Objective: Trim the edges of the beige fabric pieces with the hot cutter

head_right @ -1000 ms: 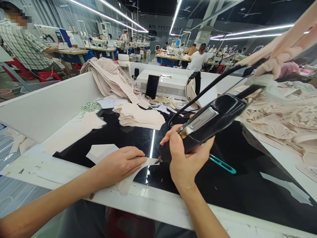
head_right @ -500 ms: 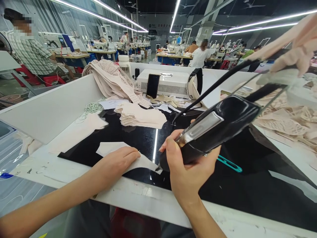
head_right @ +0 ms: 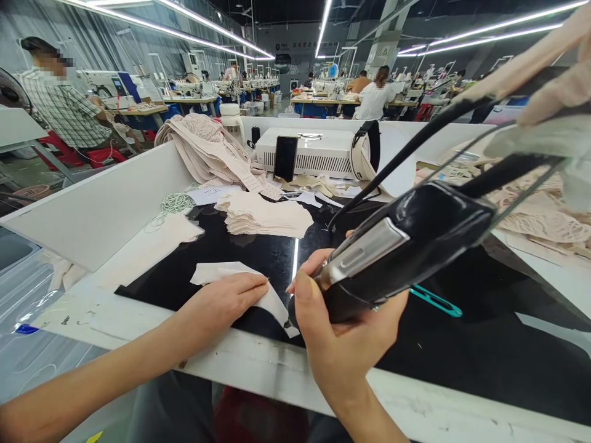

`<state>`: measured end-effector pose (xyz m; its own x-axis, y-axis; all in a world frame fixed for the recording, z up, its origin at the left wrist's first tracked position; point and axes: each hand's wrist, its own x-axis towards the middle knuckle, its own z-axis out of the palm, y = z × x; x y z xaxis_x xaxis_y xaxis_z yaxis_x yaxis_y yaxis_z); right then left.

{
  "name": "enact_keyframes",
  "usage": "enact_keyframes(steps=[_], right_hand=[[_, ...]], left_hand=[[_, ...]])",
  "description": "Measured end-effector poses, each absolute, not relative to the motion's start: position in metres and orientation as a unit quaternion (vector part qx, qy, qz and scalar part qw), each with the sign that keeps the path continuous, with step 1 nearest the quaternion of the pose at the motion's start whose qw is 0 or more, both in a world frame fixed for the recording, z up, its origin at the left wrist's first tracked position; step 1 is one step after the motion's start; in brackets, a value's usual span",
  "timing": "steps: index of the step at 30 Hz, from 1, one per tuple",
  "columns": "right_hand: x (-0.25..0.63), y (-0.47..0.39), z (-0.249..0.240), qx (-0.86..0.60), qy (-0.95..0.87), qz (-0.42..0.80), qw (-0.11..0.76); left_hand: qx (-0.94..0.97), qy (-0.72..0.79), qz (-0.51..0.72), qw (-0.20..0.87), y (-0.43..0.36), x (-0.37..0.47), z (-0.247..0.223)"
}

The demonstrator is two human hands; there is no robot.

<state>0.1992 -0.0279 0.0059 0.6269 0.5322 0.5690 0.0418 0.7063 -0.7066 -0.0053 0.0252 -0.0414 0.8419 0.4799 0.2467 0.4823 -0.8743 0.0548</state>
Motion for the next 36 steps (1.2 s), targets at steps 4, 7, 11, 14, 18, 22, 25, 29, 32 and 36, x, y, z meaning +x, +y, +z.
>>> enact_keyframes(steps=[4, 7, 11, 14, 18, 22, 25, 29, 32, 36], right_hand=[[0.199, -0.028, 0.004, -0.349, -0.411, 0.146, 0.829], [0.2, -0.028, 0.003, -0.349, -0.414, 0.148, 0.828], [0.202, -0.029, 0.003, -0.366, -0.394, 0.162, 0.827], [0.203, -0.03, 0.004, -0.377, -0.365, 0.178, 0.832], [0.203, -0.03, 0.007, -0.401, -0.354, 0.181, 0.826], [0.201, -0.03, 0.016, -0.415, -0.358, 0.157, 0.821], [0.198, -0.03, 0.023, -0.411, -0.357, 0.159, 0.824], [0.201, -0.026, 0.028, -0.402, -0.361, 0.183, 0.821], [0.205, -0.016, 0.031, -0.391, -0.342, 0.167, 0.838], [0.207, -0.002, 0.03, -0.387, -0.33, 0.182, 0.841]], left_hand=[[-0.967, -0.233, -0.102, 0.032, 0.023, -0.002, -0.037], [-0.966, -0.241, -0.086, 0.027, 0.02, 0.001, -0.032], [-0.965, -0.248, -0.078, 0.025, 0.015, 0.003, -0.03], [-0.967, -0.232, -0.099, 0.023, 0.01, 0.002, -0.031], [-0.971, -0.203, -0.122, 0.03, 0.004, -0.003, -0.033], [-0.972, -0.199, -0.118, 0.043, -0.001, -0.002, -0.035], [-0.972, -0.204, -0.11, 0.047, -0.004, 0.001, -0.036], [-0.971, -0.212, -0.101, 0.041, -0.006, 0.004, -0.037], [-0.972, -0.212, -0.099, 0.036, -0.007, 0.004, -0.037], [-0.971, -0.213, -0.105, 0.03, -0.006, 0.003, -0.037]])
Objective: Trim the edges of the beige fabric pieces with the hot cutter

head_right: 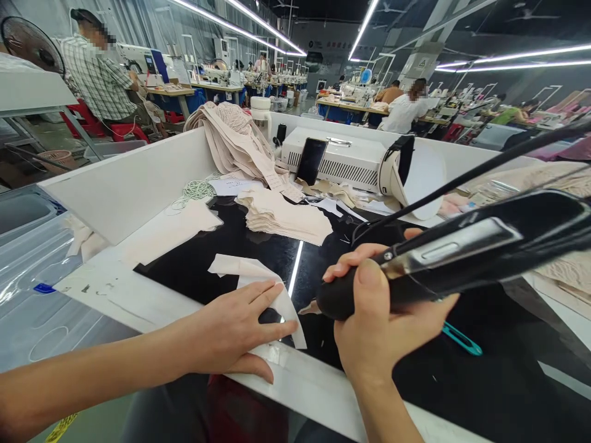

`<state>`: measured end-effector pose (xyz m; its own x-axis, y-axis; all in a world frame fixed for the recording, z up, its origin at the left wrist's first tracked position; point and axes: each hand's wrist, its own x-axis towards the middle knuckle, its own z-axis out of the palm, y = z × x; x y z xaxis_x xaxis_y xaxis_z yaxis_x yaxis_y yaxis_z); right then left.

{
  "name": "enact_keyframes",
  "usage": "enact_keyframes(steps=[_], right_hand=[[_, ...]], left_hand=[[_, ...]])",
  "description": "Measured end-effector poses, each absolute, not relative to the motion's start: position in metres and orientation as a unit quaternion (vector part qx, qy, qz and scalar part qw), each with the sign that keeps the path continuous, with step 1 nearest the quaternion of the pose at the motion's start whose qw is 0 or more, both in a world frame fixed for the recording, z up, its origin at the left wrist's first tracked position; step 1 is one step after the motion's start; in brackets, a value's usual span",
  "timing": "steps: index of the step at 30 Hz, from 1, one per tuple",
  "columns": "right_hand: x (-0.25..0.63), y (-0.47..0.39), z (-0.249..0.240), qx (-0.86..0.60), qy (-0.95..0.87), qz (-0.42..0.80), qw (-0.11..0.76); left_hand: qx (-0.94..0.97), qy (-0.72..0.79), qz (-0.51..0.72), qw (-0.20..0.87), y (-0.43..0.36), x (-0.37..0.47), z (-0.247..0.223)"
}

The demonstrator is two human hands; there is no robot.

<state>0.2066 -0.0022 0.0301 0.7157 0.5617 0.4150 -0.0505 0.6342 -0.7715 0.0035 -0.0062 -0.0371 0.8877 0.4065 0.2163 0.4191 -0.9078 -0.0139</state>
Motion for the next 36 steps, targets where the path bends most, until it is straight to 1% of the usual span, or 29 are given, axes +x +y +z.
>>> enact_keyframes(steps=[5, 13, 21, 36], right_hand=[[0.204, 0.003, 0.023, -0.387, -0.341, 0.203, 0.833], [0.205, 0.005, 0.018, -0.388, -0.369, 0.189, 0.823], [0.203, 0.015, 0.016, -0.347, -0.385, 0.19, 0.834], [0.201, 0.031, 0.015, -0.335, -0.387, 0.198, 0.836]], left_hand=[[-0.971, -0.21, -0.116, 0.023, -0.007, 0.004, -0.038], [-0.97, -0.214, -0.117, 0.003, -0.006, 0.004, -0.04], [-0.97, -0.212, -0.12, -0.007, -0.005, 0.003, -0.042], [-0.97, -0.203, -0.13, -0.017, -0.002, -0.001, -0.044]])
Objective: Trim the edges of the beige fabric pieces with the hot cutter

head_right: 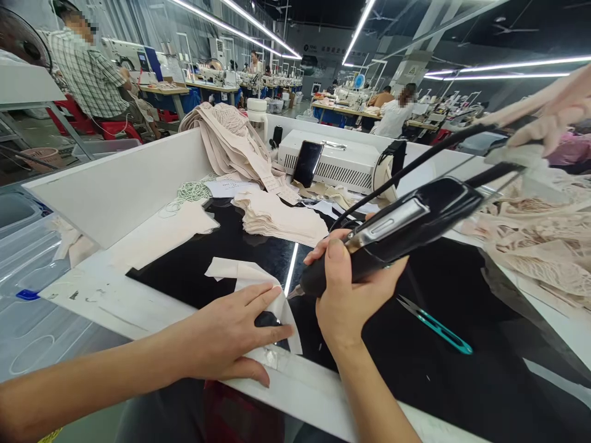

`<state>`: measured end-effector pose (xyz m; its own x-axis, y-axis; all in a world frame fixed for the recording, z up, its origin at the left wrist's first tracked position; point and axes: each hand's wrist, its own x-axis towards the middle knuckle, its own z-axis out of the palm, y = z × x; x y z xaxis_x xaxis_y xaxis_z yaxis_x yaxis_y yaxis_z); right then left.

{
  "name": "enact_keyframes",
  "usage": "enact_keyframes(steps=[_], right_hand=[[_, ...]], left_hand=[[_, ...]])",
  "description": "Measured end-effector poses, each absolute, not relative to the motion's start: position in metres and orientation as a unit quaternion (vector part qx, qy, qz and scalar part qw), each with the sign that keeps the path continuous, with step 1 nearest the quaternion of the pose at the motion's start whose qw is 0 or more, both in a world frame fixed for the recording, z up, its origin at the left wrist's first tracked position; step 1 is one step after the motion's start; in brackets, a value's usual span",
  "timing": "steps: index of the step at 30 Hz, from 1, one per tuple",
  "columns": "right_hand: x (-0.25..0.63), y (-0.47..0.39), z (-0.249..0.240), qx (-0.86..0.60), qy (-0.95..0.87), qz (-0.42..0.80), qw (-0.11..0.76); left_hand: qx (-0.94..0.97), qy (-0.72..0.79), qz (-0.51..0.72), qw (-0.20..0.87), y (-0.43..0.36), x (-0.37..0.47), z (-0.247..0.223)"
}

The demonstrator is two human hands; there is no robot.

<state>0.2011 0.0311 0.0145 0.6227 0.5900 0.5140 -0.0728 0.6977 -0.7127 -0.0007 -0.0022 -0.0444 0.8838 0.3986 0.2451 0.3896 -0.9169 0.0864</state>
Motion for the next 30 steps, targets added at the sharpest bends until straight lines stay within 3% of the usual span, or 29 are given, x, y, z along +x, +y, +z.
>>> enact_keyframes(steps=[30], right_hand=[[0.195, 0.047, 0.006, -0.324, -0.407, 0.213, 0.827]], left_hand=[[0.97, 0.191, 0.148, 0.039, 0.003, -0.009, -0.053]])
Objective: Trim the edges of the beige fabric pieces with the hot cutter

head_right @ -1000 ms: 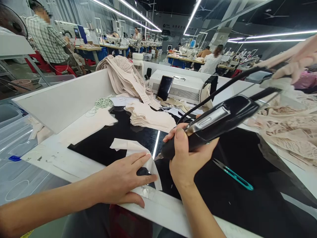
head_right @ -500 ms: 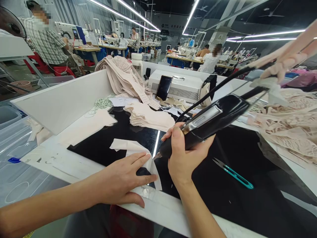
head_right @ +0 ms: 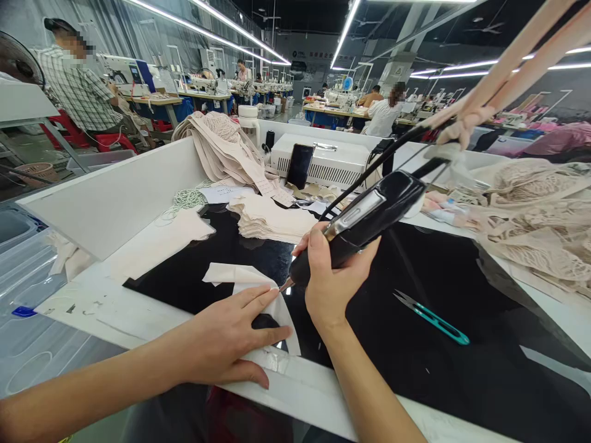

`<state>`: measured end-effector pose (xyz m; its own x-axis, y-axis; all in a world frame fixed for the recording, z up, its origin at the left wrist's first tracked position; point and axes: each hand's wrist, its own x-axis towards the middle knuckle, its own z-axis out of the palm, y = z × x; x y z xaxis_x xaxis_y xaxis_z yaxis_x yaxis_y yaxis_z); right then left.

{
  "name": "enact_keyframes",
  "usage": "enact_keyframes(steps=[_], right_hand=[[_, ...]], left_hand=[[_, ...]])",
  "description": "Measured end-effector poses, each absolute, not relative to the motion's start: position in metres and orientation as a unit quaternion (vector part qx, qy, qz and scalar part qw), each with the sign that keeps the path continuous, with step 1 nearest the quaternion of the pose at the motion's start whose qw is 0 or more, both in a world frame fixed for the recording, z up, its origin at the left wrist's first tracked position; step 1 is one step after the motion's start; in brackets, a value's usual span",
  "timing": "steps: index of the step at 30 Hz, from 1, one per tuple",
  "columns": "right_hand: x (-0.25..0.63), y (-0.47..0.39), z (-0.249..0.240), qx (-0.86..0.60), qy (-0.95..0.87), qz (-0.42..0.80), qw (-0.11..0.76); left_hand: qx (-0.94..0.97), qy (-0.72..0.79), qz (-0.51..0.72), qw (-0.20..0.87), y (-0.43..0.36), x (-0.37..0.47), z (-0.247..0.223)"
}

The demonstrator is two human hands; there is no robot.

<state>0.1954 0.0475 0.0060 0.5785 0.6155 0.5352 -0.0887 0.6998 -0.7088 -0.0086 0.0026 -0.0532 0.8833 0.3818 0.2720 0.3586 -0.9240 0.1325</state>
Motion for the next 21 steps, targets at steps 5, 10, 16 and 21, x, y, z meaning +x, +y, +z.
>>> enact_keyframes(steps=[5, 10, 16, 21], right_hand=[[0.196, 0.047, 0.005, -0.329, -0.415, 0.204, 0.823], [0.197, 0.049, 0.002, -0.315, -0.428, 0.206, 0.822], [0.202, 0.048, 0.011, -0.312, -0.421, 0.209, 0.826], [0.206, 0.039, 0.021, -0.309, -0.403, 0.218, 0.833]], left_hand=[[0.97, 0.189, 0.148, 0.043, 0.004, -0.009, -0.054], [0.97, 0.185, 0.154, 0.04, 0.005, -0.009, -0.053], [0.962, 0.205, 0.168, 0.062, 0.017, -0.02, -0.042], [0.964, 0.237, 0.101, 0.06, 0.037, -0.043, -0.032]])
